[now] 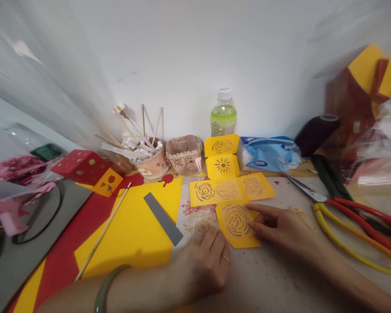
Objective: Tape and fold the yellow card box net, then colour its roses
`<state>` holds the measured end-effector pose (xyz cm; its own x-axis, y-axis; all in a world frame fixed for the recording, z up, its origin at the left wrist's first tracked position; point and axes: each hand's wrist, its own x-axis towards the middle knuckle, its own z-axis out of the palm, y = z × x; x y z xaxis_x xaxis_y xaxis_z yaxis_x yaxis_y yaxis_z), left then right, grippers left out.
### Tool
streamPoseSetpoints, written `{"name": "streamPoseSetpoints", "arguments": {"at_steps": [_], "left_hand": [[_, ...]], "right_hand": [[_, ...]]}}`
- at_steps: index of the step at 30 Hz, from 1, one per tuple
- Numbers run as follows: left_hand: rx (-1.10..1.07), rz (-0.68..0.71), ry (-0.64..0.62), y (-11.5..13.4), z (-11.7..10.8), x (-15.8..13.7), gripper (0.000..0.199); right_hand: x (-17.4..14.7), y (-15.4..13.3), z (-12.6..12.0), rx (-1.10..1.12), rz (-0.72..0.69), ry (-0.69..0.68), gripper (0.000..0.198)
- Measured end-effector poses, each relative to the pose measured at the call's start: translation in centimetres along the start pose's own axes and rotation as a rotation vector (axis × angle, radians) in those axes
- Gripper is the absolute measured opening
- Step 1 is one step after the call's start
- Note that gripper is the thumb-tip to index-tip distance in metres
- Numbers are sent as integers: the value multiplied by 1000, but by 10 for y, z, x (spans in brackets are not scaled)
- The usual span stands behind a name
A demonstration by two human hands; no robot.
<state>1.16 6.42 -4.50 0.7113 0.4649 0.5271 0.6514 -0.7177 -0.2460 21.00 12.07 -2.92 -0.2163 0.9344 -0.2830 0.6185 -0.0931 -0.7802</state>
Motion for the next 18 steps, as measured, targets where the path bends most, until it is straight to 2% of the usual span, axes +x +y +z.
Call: {"name": "streamPoseSetpoints", "arguments": {"at_steps": [7, 18], "left_hand": [[-11, 5, 24, 0, -2, 0, 26], [-3, 3, 32, -1, 0, 0, 27]], "right_hand": [[-1, 8, 3, 43, -65, -1, 50], [-1, 4, 4, 52, -39, 12, 32]]}}
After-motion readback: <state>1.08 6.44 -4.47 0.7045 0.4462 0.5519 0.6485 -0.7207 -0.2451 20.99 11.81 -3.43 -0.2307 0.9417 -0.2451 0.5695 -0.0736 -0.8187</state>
